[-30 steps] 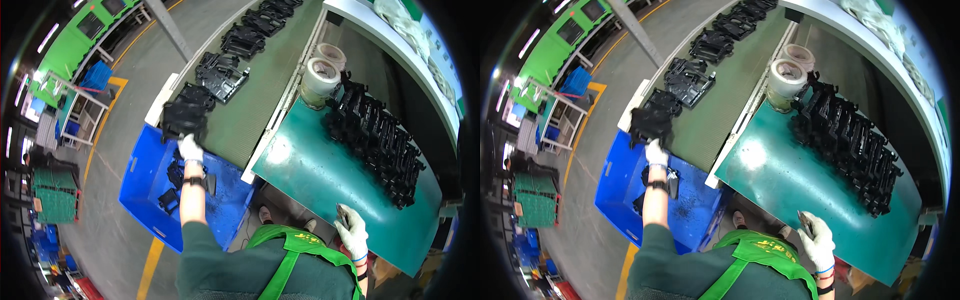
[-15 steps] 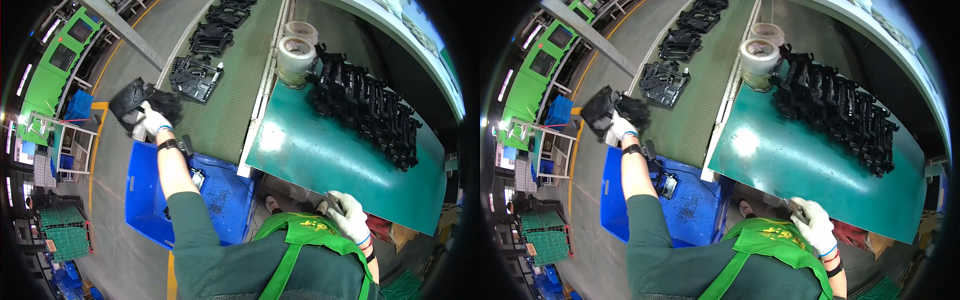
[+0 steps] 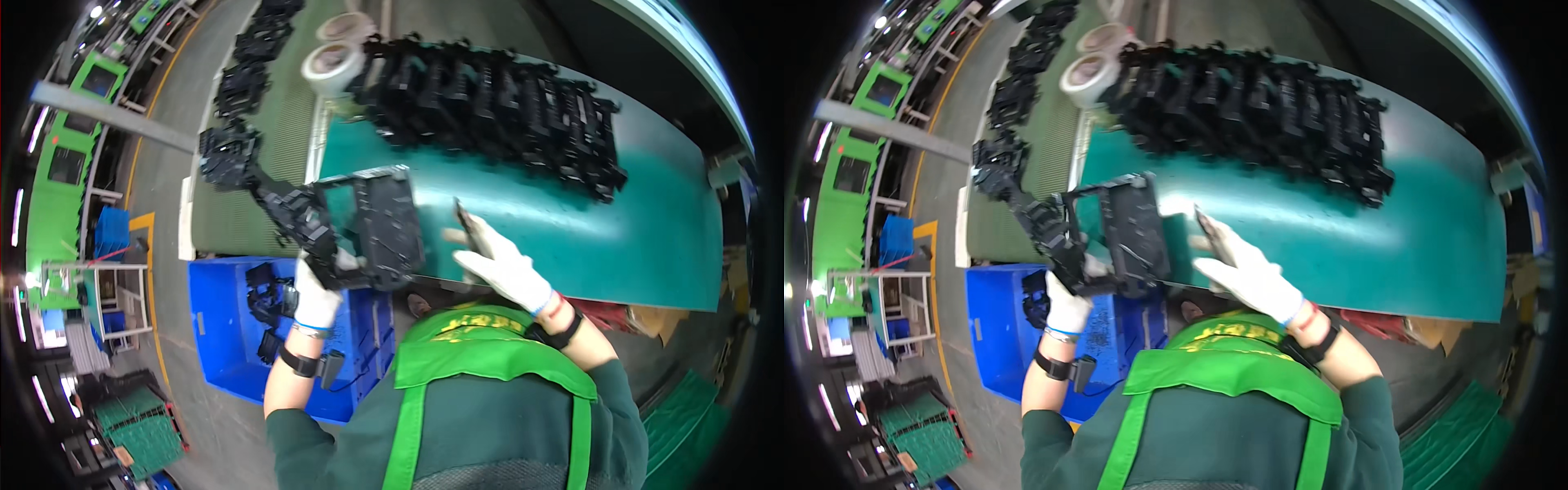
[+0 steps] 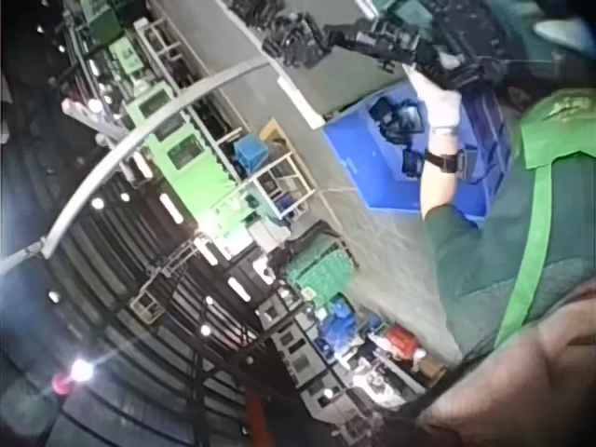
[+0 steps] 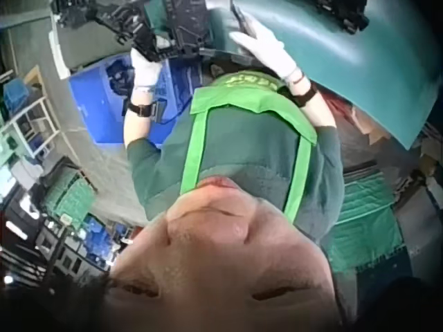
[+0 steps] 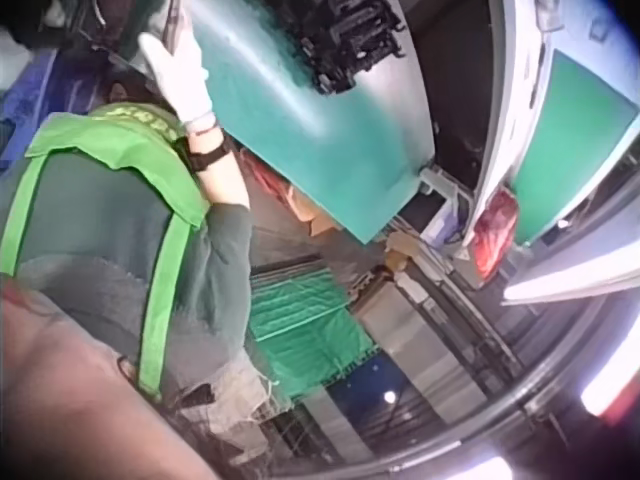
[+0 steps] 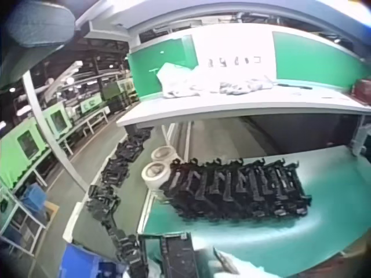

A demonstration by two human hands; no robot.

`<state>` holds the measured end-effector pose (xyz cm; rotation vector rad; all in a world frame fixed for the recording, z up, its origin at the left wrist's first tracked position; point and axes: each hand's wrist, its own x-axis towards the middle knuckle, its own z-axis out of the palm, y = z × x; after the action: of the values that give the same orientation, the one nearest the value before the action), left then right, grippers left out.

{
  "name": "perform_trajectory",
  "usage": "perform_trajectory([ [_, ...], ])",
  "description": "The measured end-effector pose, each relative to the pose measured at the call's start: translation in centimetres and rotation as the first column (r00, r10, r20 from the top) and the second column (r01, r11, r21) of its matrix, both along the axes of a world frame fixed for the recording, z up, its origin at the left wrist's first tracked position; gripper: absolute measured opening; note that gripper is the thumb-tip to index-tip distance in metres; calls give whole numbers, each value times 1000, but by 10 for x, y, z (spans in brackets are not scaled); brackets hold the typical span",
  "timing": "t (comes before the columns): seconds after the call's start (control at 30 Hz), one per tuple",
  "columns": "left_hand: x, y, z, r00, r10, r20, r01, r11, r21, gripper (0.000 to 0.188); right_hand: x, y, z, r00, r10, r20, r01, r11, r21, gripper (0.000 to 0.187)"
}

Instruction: Trimming excess plastic burrs from molded parts and packing them into a large container.

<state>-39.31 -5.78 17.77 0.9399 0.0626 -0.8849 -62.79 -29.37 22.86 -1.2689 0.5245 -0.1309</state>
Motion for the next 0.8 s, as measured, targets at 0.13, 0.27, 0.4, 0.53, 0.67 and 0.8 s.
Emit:
perform_trajectory([
  [0.13,-79,-43,-27,988,-146,-51,143,987,-68,37,-20,-17,-31,978,-179,107,178,984,21,59],
  [0.27,-86,-53,-20,971,-238,15,230,950,211,34,-95,-44,-40,936,-278,-215,284,959,-3,46],
  [0.4,-46,-72,11,778,-557,289,351,768,535,39,-169,-70,-32,896,-379,-232,420,893,161,39],
  [0.53,-23,-95,-2,561,-798,221,443,515,734,42,-231,-89,-62,803,-527,-277,591,764,260,40],
  [0.67,-22,-131,-11,323,-915,242,368,358,858,43,-273,-102,-71,741,-608,-284,670,699,253,40],
  [0.8,-30,-155,-14,75,-956,282,110,289,951,43,-304,-118,-64,674,-634,-379,693,721,26,41],
])
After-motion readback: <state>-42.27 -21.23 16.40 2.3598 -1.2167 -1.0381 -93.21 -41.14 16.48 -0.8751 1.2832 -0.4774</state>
